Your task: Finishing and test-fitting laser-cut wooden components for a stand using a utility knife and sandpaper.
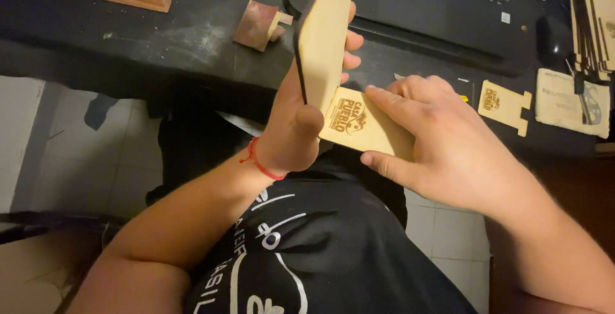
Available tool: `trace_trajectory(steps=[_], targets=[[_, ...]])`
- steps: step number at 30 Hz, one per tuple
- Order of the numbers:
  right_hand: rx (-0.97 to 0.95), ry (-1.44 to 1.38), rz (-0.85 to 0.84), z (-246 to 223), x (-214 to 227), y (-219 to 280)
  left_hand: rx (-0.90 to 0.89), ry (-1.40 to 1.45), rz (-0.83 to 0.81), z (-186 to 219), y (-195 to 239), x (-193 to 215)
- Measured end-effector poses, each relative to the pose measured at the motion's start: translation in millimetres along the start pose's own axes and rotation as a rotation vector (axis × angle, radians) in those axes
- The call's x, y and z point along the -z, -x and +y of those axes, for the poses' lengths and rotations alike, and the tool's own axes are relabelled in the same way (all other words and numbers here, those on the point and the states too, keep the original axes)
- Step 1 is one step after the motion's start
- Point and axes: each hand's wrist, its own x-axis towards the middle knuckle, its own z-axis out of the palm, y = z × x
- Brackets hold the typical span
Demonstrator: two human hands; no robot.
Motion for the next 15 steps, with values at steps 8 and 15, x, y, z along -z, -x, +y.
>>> trace_trajectory(steps=[8,15], targets=[[-0.020,0.035,-0.009,0,2,4,0.044,0.075,0.056,7,1,-8],[0.130,0.043,0.103,5,-3,9,0.135,0.147,0.101,-3,-5,-8]])
